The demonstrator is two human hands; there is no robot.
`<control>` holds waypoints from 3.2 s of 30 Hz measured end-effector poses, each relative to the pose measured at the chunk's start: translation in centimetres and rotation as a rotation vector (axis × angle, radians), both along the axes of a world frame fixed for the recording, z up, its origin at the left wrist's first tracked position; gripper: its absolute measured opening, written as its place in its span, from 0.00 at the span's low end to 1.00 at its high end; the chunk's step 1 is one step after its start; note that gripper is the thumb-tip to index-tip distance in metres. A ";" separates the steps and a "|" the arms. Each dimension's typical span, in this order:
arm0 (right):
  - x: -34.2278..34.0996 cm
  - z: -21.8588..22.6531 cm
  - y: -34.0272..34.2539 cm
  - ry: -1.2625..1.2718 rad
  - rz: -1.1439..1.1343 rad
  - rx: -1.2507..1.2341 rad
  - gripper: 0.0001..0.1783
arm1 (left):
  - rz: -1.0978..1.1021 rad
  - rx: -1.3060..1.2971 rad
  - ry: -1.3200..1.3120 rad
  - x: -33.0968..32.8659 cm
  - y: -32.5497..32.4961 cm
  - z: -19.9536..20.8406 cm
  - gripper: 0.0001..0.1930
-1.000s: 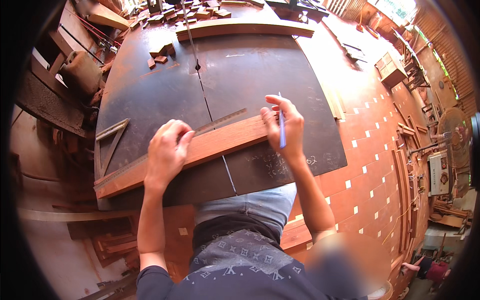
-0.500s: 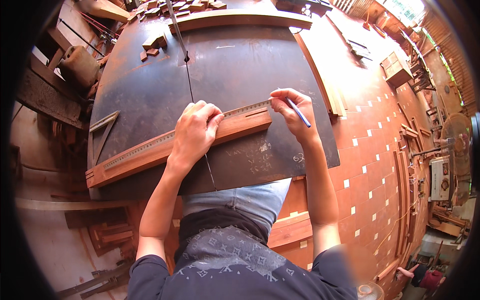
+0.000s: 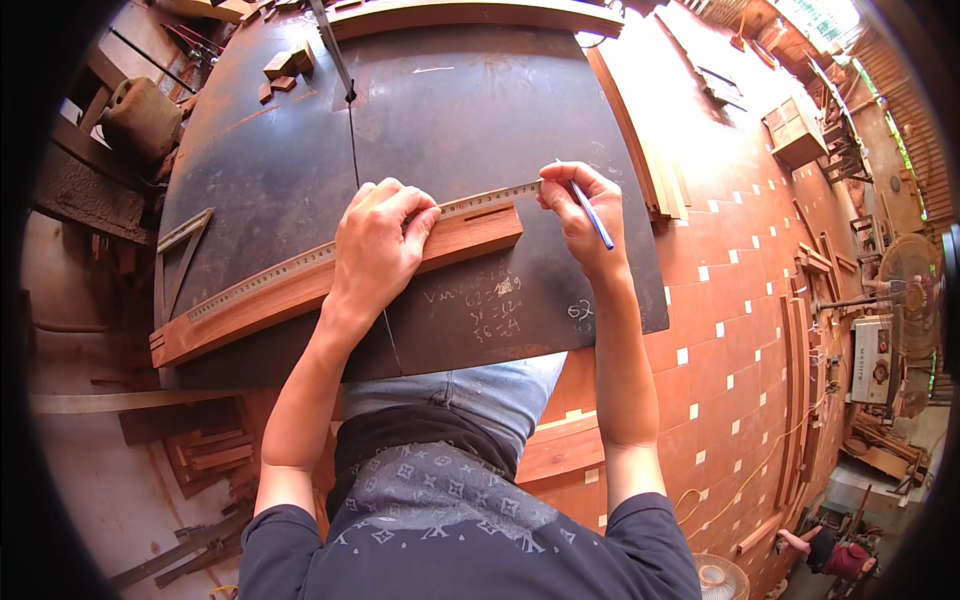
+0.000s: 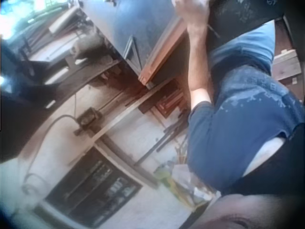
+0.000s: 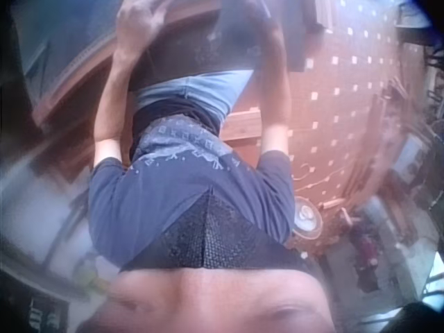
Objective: The person measures and marks a wooden plank using a ruler and set square, then cuts it with a bandsaw. They repeat the process with another plank, marking and cutting it similarly.
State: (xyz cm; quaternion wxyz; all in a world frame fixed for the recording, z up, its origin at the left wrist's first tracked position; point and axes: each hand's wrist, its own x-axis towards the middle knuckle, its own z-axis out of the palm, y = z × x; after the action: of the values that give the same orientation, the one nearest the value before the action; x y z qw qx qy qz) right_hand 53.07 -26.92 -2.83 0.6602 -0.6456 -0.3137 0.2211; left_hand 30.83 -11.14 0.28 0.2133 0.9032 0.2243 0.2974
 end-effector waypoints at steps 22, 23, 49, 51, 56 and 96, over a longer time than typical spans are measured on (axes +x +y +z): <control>-3.1 3.9 0.1 -0.161 0.033 -0.175 0.15 | -0.009 -0.048 0.057 0.2 0.4 0.4 0.04; -3.1 3.8 0.2 -0.175 0.025 -0.202 0.15 | -0.010 -0.048 0.053 0.3 0.4 0.4 0.04; -3.6 4.2 0.7 -0.301 0.012 -0.276 0.10 | -0.011 -0.049 0.070 0.3 0.4 0.5 0.04; -3.5 4.5 0.7 -0.311 0.014 -0.287 0.10 | -0.010 -0.049 0.071 0.3 0.4 0.6 0.04; -3.7 4.3 0.7 -0.312 0.009 -0.287 0.10 | -0.010 -0.055 0.076 0.2 0.4 0.5 0.04; -9.3 4.7 -1.4 -0.331 -0.036 -0.068 0.12 | 0.238 0.368 0.821 -29.8 31.5 0.6 0.17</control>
State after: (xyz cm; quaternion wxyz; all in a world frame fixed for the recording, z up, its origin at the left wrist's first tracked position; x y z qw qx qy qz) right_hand 43.74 -28.35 1.89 0.5811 -0.7007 -0.3991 0.1102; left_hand 1.07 20.39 0.83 -0.0926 0.9370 0.3356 -0.0275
